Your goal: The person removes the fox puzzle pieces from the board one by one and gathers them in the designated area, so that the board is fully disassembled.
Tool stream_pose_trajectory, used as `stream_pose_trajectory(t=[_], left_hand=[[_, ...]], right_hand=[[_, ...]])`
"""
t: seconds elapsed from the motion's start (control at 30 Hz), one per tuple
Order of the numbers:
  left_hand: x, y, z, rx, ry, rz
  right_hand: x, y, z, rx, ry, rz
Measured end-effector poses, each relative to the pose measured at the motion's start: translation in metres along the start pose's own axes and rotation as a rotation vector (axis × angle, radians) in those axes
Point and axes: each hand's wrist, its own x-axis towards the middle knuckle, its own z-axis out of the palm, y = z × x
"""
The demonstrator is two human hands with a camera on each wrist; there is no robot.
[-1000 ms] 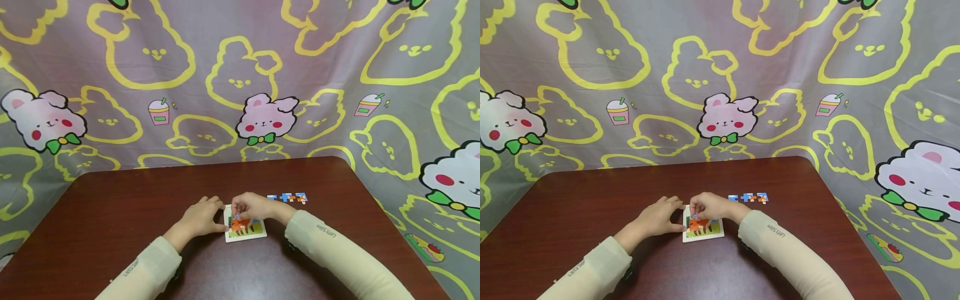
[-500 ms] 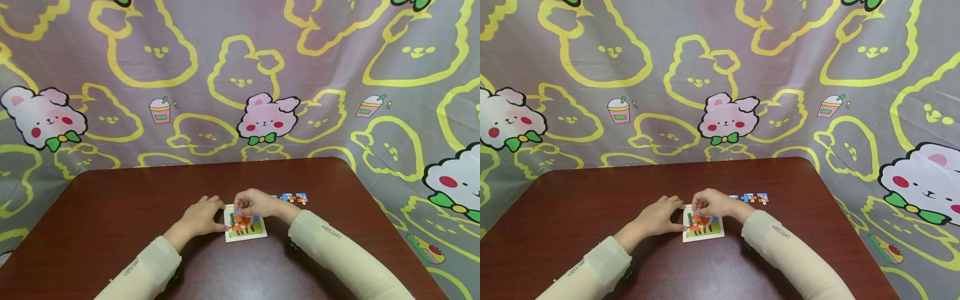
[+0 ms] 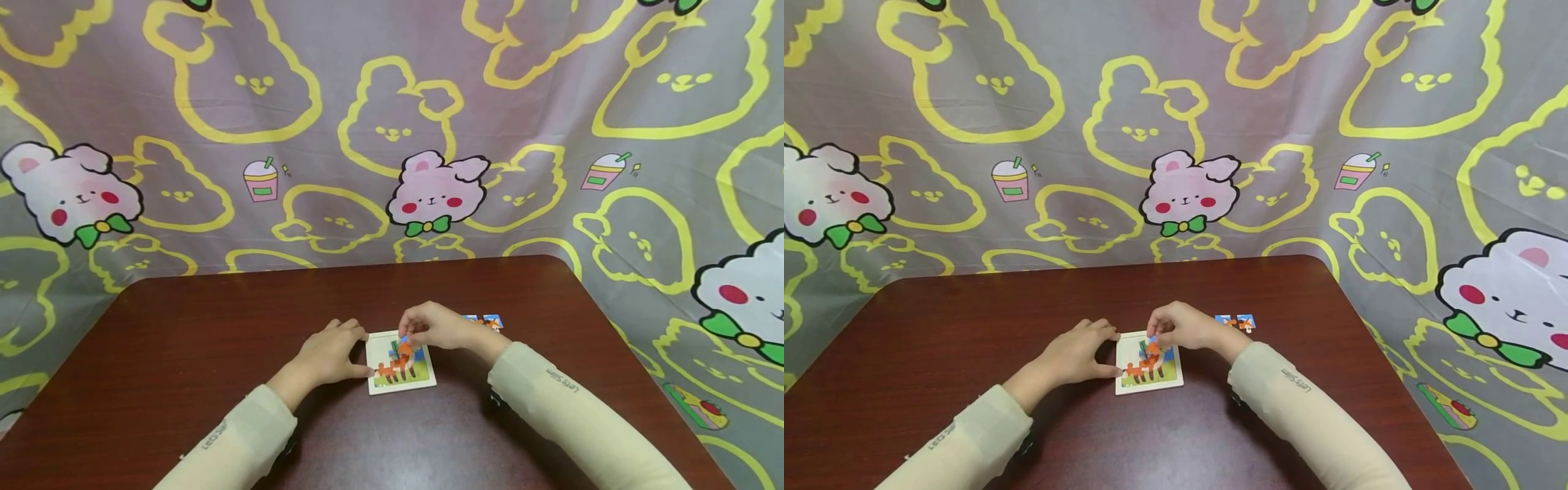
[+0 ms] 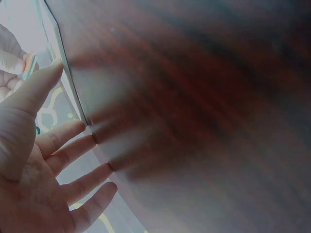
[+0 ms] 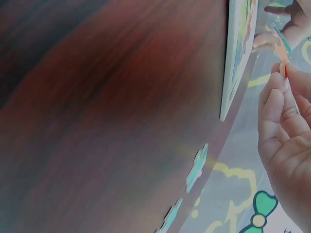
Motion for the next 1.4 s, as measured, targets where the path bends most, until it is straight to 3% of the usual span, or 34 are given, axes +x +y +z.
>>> stream_pose_trajectory(t=[0.67,0.97,1.4], left_hand=[[-0.001,0.001,0.0,-0.001,0.005,0.001],[-0.001,0.001,0.0,-0.001,0.008,-0.002],[-0.001,0.001,-0.001,-0.013,0.011,0.008]], right_hand=[[-0.027,0.013,-0.021,-0.037,0.094,0.034],[-0.04,0.019,-0.028,-0.088,0.102,0.055],[-0.052,0.029,-0.033,-0.076,0.083,0.103]])
